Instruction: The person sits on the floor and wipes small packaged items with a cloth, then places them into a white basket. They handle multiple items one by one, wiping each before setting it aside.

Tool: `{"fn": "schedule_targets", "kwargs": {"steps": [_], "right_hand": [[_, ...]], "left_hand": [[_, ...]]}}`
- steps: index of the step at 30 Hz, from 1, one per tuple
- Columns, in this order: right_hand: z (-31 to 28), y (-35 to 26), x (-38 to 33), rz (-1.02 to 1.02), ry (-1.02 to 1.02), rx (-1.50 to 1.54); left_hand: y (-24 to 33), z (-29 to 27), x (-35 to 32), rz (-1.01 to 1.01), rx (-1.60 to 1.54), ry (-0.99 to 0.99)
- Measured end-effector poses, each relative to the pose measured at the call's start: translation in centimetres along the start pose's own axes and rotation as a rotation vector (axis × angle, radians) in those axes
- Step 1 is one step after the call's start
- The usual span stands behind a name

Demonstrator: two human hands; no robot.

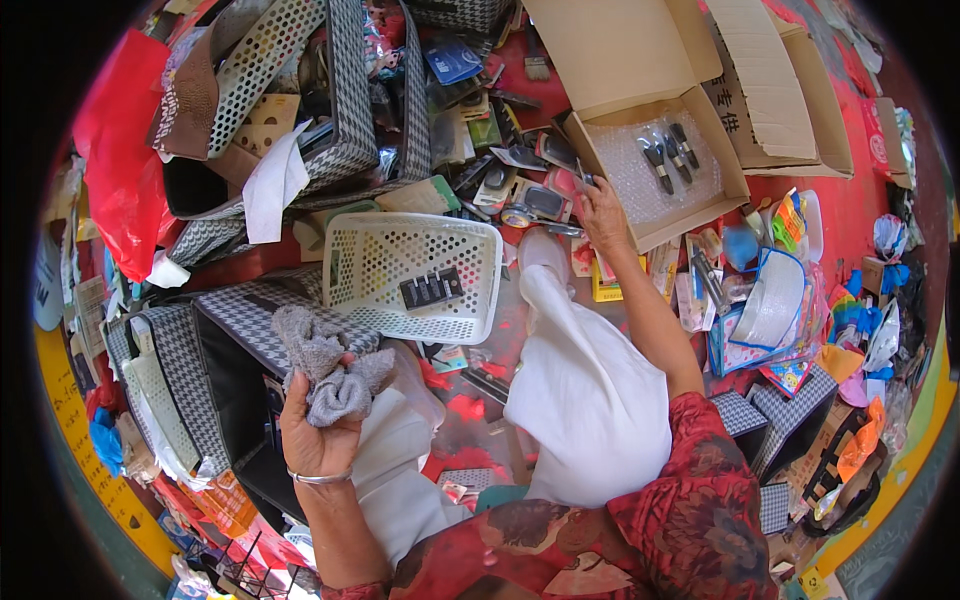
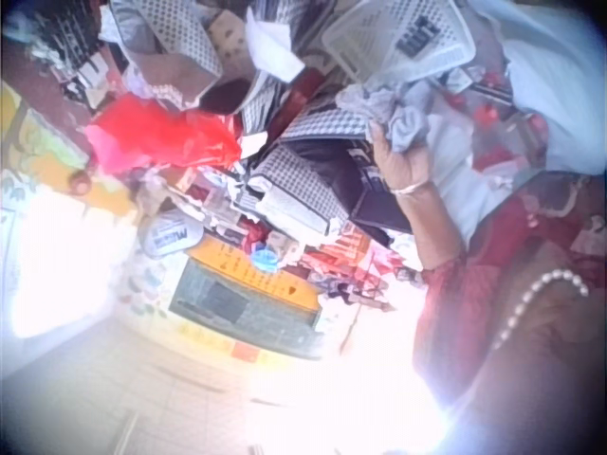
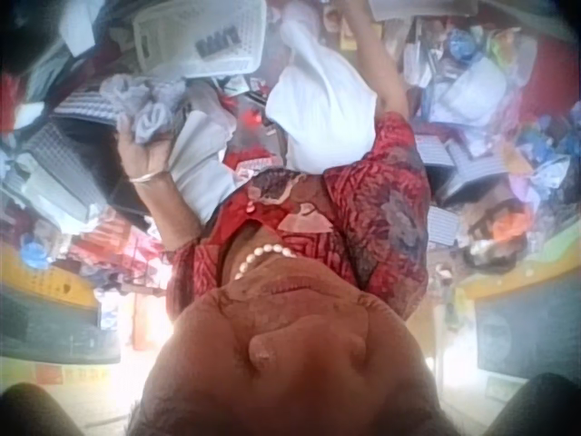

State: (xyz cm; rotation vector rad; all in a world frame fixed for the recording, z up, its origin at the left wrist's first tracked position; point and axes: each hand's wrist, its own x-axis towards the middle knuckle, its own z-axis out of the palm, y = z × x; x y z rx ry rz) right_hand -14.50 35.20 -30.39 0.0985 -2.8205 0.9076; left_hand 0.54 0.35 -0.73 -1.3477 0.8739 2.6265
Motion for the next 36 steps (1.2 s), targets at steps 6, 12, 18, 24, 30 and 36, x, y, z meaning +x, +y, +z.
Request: {"fn": "schedule_targets", "kwargs": {"steps": [6, 12, 18, 24, 30, 36], "right_hand": [[-1.0, 1.4, 1.6, 0.512, -0.079, 0.141], [-1.9, 0.8, 1.5, 0.931, 0.092, 1.181], [-1.8, -0.3, 1.1, 0.915, 0.043, 1.314], [1.8, 1.6, -0.1, 0.712, -0.08, 0.802], [3.7, 1.8, 0.4, 0.694, -0.103, 0.657], [2.0, -0.2, 0.7, 0.583, 0.01, 0.775]], "left_hand": [[-0.2, -0.2, 0.3, 0.012, 0.002, 0.02], [-0.2, -0.4, 0.2, -0.003, -0.006, -0.014], [-0.3, -0.4, 0.2, -0.029, -0.007, -0.018], [-0.7, -0.2, 0.0, -0.034, -0.058, -0.012], [-0.8, -0.6, 0.2, -0.106, -0.041, -0.084], [-1.1, -0.9, 0.9, -0.112, 0.007, -0.04]]}}
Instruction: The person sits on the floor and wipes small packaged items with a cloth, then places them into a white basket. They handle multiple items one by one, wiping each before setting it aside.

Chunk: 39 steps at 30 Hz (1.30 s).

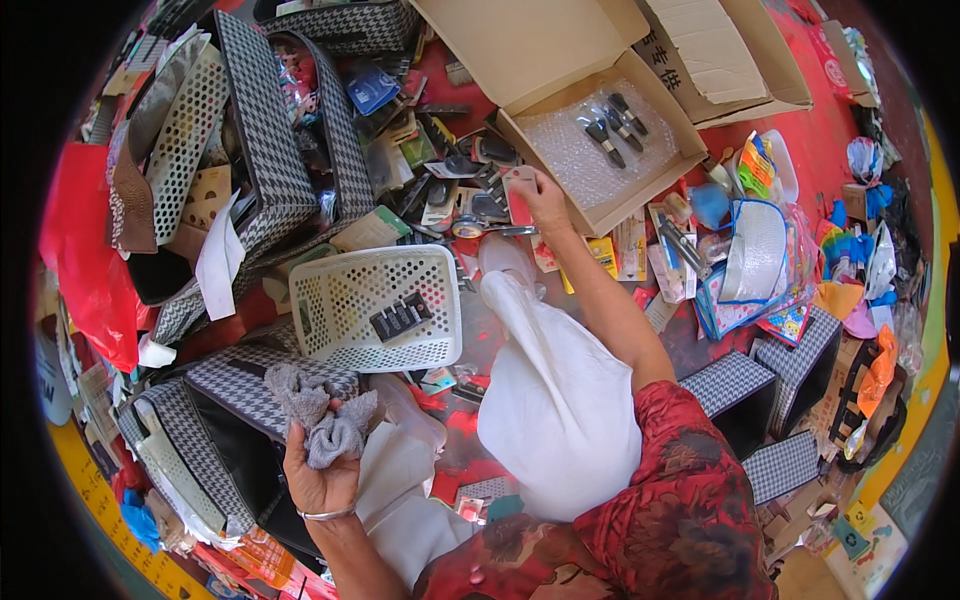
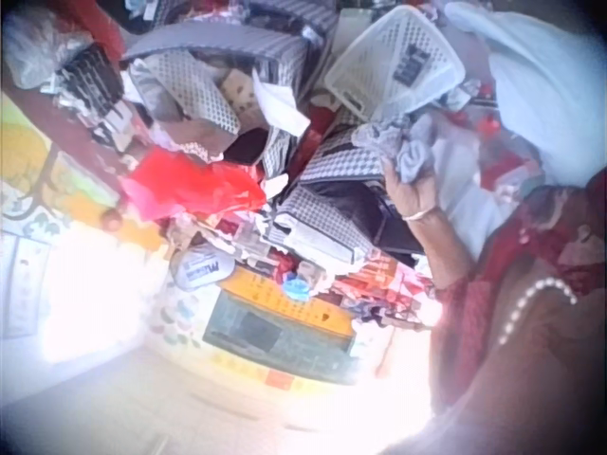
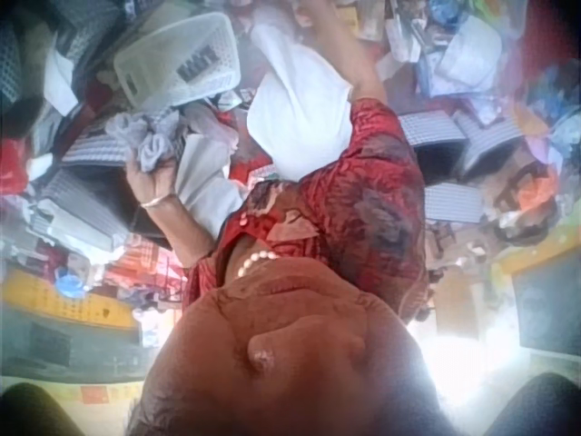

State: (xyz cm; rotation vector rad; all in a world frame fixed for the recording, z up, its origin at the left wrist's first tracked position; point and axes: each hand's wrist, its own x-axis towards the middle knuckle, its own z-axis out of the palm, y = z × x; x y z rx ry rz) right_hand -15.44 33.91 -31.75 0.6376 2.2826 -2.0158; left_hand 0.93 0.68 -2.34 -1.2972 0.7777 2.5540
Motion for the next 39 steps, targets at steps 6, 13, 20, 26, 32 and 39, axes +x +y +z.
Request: {"fn": "schedule_targets", "kwargs": {"steps": [6, 13, 20, 26, 32, 39], "right_hand": [[0.1, -0.8, -0.7, -0.075, -0.006, -0.178], [-1.1, -4.6, -2.2, 0.294, -0.092, 0.65], [8.1, -11.2, -6.6, -0.149, -0.948, 0.023], [14.9, -9.3, -9.8, -0.198, -1.428, -0.346], [14.2, -7.9, -9.9, -0.318, -1.013, -0.544], [6.1, -7.8, -2.5, -0.51, -0.199, -0.429]], "left_hand": [[-0.4, 0.2, 0.9, 0.007, 0.05, 0.112], [-0.3, 0.2, 0.8, 0.055, 0.024, 0.114], [-0.7, 0.4, 0.8, 0.047, 0.039, 0.135], [-0.4, 0.0, 0.9, 0.013, 0.059, 0.064], [-0.7, -0.1, 0.9, 0.03, 0.062, 0.11], [-0.7, 0.2, 0.7, 0.054, 0.037, 0.121]]}}
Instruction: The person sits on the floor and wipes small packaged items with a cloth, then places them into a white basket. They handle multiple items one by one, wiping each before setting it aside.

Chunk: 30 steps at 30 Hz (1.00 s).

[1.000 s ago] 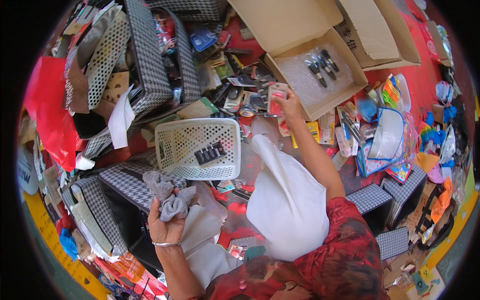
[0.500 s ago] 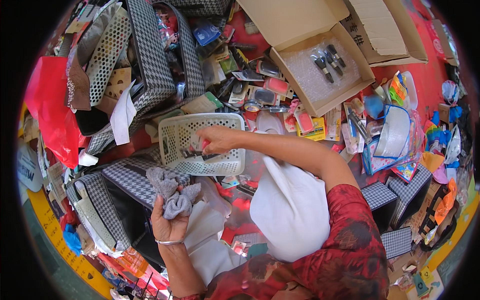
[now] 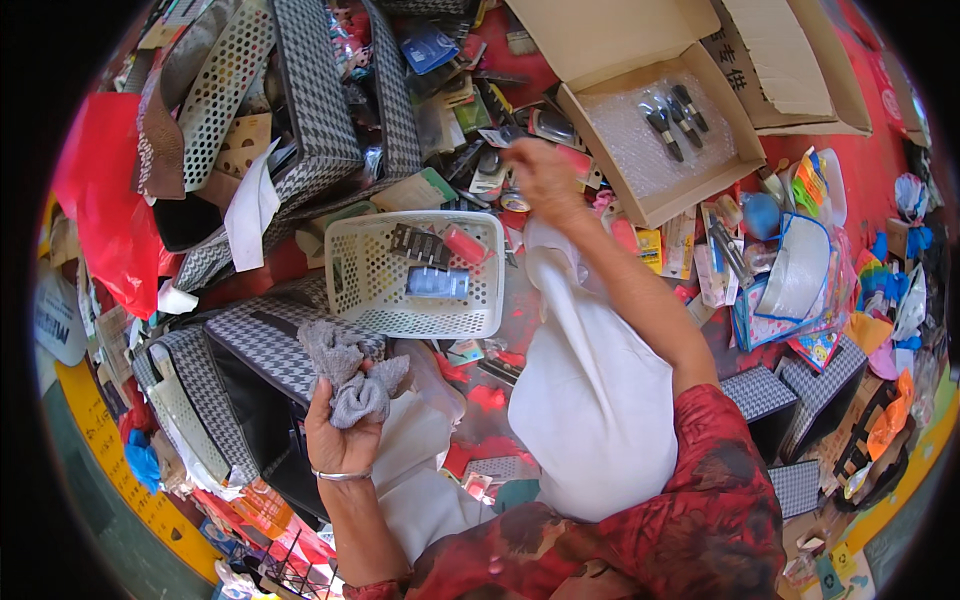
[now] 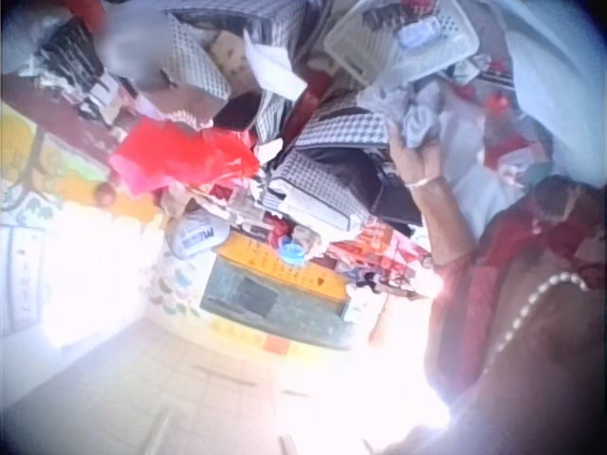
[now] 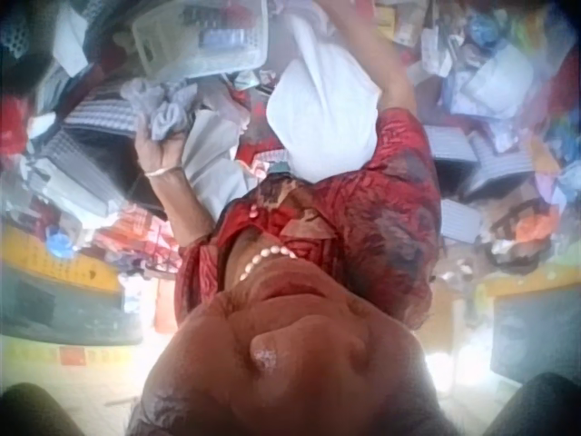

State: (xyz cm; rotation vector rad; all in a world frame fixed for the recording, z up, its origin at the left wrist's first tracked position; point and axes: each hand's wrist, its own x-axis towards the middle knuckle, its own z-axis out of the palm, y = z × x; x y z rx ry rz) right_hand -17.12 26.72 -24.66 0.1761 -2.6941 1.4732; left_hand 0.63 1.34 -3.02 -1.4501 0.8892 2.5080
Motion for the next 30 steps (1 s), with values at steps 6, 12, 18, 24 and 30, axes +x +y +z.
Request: {"fn": "schedule_targets", "kwargs": {"steps": [6, 12, 18, 24, 30], "right_hand": [[0.6, 8.0, -2.7, -0.06, -0.288, -0.626], [-0.7, 9.9, -1.5, 0.151, -0.142, -0.248], [-3.4, 9.4, -1.0, 0.789, -0.076, 0.953], [-4.7, 1.6, -1.7, 0.646, -0.32, 1.032], [-0.4, -2.4, -4.0, 0.017, -0.437, 0.37]], "left_hand": [[-0.3, -0.2, 0.2, -0.018, 0.03, -0.039], [0.2, -0.3, 0.3, -0.014, 0.025, -0.038], [0.1, 0.0, -0.1, -0.011, 0.04, -0.014], [-0.1, -0.4, 0.1, -0.022, 0.035, -0.025], [0.1, -0.4, 0.4, -0.043, 0.002, -0.015]]}}
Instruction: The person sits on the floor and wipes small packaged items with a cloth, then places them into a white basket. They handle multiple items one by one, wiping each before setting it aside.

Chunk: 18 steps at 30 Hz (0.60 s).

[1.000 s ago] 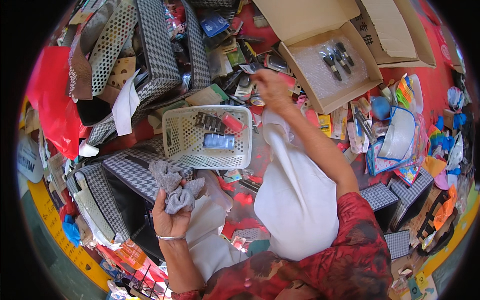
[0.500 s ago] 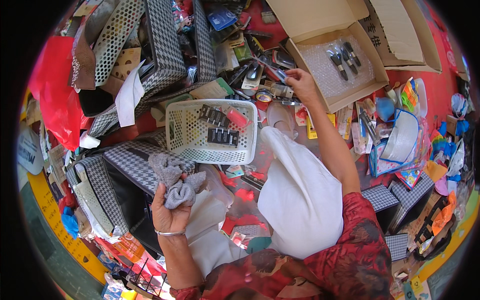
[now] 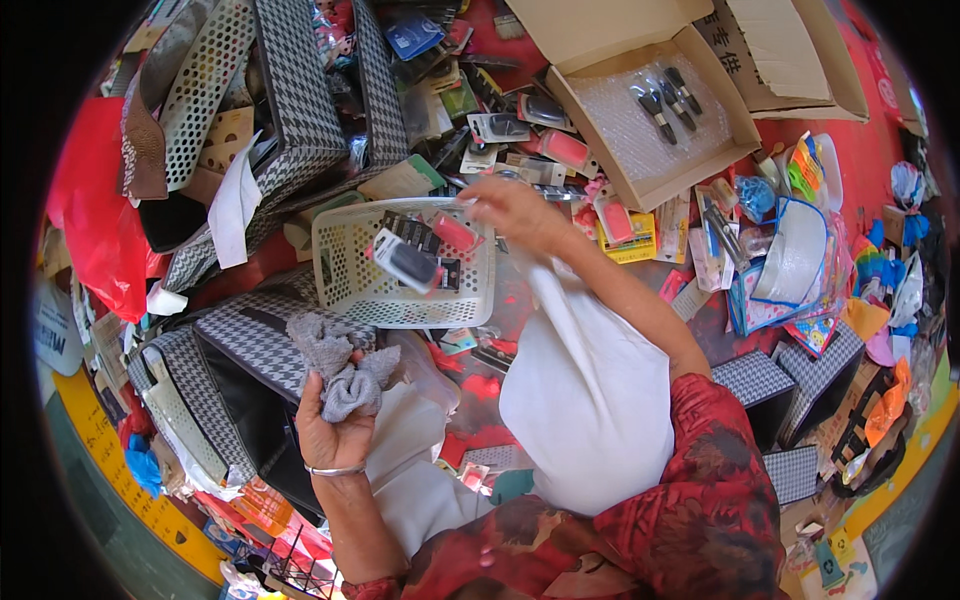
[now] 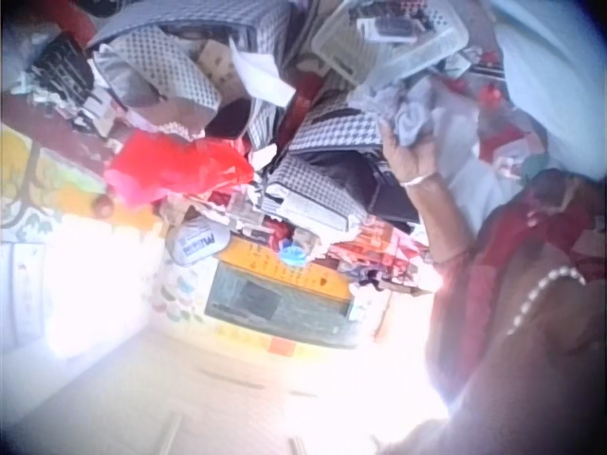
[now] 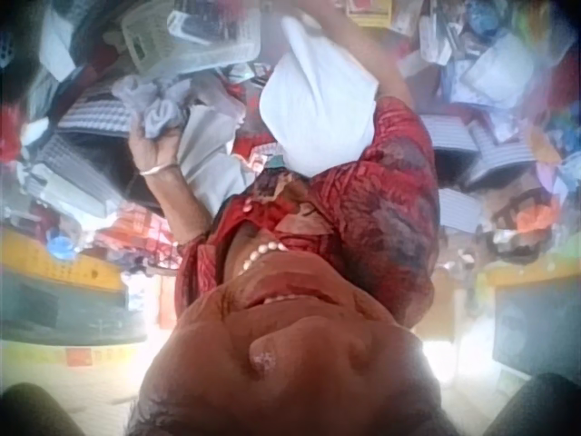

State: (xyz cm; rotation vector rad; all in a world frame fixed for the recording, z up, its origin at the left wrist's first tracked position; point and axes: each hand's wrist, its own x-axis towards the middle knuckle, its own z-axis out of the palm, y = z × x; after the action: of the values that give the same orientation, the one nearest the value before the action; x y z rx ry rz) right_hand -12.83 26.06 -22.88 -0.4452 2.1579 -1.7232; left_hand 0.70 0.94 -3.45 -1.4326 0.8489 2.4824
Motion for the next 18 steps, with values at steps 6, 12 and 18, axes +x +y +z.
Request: {"fn": "schedule_targets", "kwargs": {"steps": [6, 12, 18], "right_hand": [[-3.3, 8.8, -3.8, 0.232, 0.15, -0.981], [-4.1, 12.5, -4.8, 0.272, 0.118, -0.954], [-8.0, 11.9, -4.9, 0.503, 0.107, 0.286]], "left_hand": [[0.1, 0.0, -0.3, 0.046, 0.032, 0.038], [0.0, 0.2, -0.2, 0.025, 0.02, 0.054], [-0.1, 0.3, -0.4, 0.066, 0.035, 0.061]]}}
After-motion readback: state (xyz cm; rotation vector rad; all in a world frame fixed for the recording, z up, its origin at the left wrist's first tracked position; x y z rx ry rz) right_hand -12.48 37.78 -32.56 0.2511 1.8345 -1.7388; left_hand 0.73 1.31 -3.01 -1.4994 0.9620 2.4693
